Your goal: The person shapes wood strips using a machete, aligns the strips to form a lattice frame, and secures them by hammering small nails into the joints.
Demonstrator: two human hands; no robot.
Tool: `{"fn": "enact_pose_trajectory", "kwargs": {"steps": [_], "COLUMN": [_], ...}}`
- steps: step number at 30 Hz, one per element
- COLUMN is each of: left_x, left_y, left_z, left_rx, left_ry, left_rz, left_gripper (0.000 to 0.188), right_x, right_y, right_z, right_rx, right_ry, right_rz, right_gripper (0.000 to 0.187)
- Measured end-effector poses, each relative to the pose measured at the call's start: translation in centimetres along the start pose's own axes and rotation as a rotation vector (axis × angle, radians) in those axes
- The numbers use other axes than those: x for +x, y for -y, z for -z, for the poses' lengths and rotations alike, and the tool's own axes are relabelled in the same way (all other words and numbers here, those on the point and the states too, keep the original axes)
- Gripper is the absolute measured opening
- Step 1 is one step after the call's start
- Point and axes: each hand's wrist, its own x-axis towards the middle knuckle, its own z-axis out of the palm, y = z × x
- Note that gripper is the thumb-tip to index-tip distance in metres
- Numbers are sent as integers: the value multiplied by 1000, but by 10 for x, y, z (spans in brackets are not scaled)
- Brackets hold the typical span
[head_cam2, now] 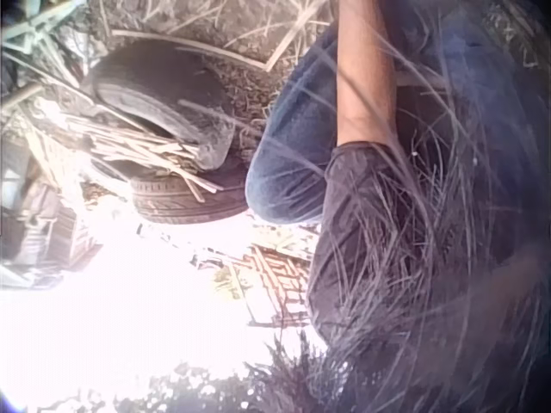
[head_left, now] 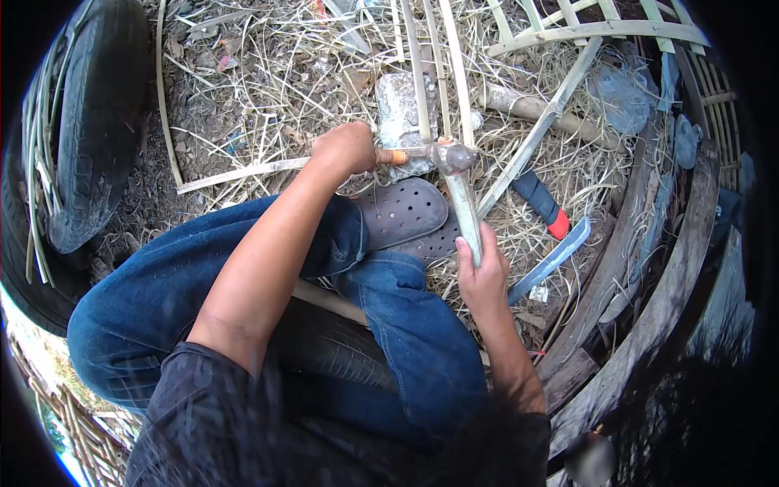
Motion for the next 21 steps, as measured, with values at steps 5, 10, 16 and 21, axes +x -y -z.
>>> {"fn": "enact_pose_trajectory", "kwargs": {"steps": [5,10,16,21], "left_x": [2,4,1,-22], "left_y": [-4,2,3,-8], "left_z": [-2,2,-2,5], "left_rx": [9,-60,-50,-66], "left_ry": [-5,23,-57,-34], "left_rz": [-10,-54,-57,-27], "left_gripper": [88,89,90,88], "right_x": [-10,-3,-16,-14], "right_y": [-7,-5,-15,-20], "right_z": [-1,-5,-2,4], "right_rx": [5,-5,62,76], "right_ry": [-70,-53,-84,-150], "right_rz": [17,59,20,43], "right_gripper": [39,40,38,38]}}
